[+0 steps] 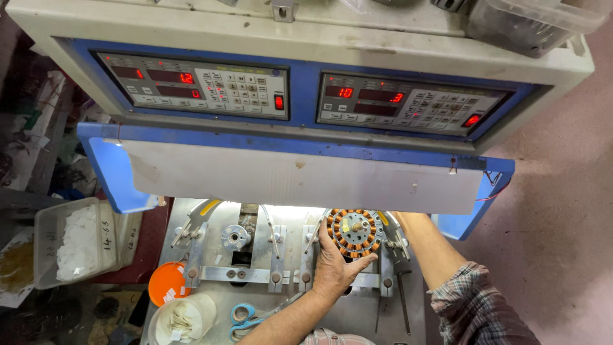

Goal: The person winds copper wire onto a stator using a semi-automatic winding machine, using a small tool to guide the wire and interacting with a digital control panel.

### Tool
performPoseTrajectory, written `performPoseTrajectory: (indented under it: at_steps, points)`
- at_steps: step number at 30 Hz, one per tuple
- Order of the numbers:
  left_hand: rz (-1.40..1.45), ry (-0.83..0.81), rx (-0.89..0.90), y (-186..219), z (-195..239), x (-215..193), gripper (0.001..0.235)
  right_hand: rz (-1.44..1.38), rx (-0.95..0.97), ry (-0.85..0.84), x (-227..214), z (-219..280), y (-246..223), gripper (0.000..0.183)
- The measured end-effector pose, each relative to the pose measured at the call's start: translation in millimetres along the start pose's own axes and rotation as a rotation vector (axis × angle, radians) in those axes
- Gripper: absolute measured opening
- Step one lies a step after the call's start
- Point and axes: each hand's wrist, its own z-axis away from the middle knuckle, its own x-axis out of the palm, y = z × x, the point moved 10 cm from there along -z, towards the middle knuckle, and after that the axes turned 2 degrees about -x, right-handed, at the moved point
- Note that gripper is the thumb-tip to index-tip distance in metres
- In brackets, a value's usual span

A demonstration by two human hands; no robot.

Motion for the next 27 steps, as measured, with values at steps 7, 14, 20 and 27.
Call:
performPoseTrajectory:
  at_steps: [7,14,20,27]
  points:
    - [-0.148,-0.108,-0.156,20.2,4.9,-14.1,0.122,0.068,-0.037,0.027,-6.5,17.5,-3.1,0.034]
    - [-0.474,-0.298,-0.074,63.6,44.3,-45.3,0.082,0.218,-0.471,0.256,-47.3,161.7,7.4,0.023]
    - [-0.667,-0.006,0.441,118.2,38.1,-83.4,0.034,1.020,-0.420,0.215,-38.8,294.1,129.9,0.015]
    - [-0.794,0.002,0.375,103.5,13.1,-65.4,0.053,1.003,-0.200,0.005,-44.8,340.5,260.6,0.057]
